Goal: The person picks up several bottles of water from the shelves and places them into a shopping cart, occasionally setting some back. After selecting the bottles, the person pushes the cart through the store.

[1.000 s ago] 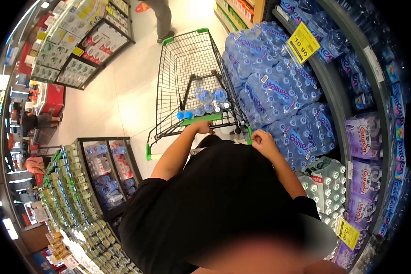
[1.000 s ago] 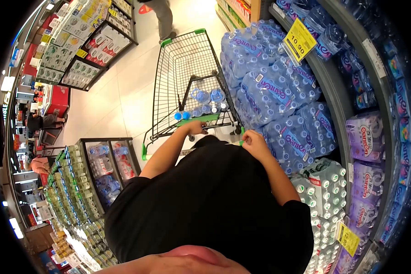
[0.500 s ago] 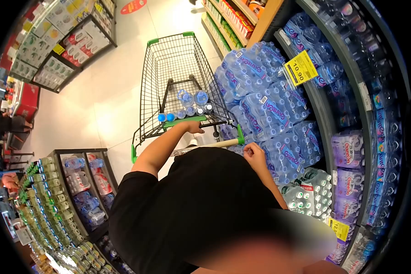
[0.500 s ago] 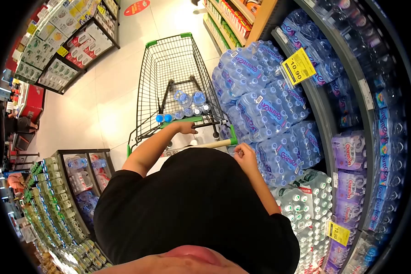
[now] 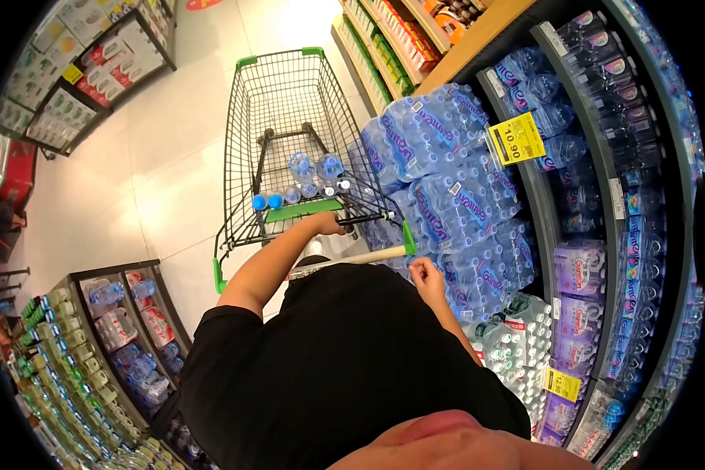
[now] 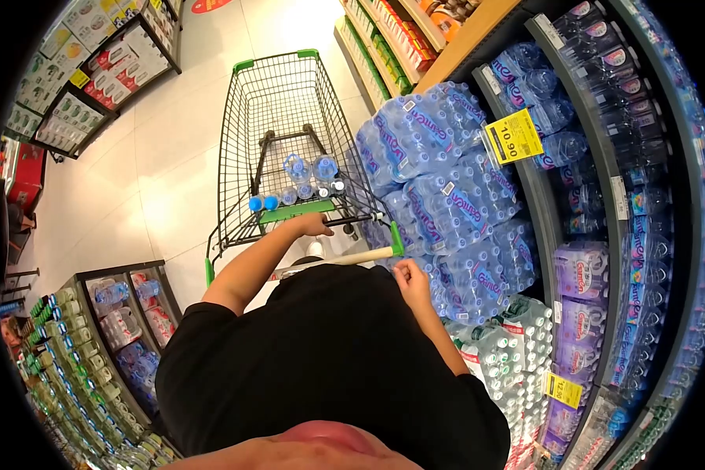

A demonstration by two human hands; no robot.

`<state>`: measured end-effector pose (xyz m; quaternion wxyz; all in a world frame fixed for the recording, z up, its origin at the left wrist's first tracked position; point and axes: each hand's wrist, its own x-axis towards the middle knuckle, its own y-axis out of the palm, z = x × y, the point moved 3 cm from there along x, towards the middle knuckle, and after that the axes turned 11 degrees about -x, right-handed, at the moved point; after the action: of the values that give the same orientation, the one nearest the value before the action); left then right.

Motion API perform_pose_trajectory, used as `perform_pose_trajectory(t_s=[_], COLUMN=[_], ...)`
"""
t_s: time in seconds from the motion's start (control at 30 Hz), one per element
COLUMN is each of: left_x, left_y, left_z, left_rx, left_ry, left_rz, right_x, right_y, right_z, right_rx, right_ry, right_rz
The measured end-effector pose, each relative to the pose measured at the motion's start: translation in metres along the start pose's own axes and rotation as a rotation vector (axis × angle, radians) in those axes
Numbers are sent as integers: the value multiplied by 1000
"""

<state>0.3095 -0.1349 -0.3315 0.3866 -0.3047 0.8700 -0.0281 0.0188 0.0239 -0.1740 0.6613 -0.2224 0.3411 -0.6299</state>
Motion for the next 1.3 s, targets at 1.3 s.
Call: perform_pose_trajectory(t_s=[1.3], left_x=[-11], left_y=[-12], left_z=[-18], left_rx=[-151], left_ry=[2], left_rz=[102], right_x=[-36], right_y=[21], right_z=[-15], right_rx=[139], right_ry=[146], right_rz=[-172])
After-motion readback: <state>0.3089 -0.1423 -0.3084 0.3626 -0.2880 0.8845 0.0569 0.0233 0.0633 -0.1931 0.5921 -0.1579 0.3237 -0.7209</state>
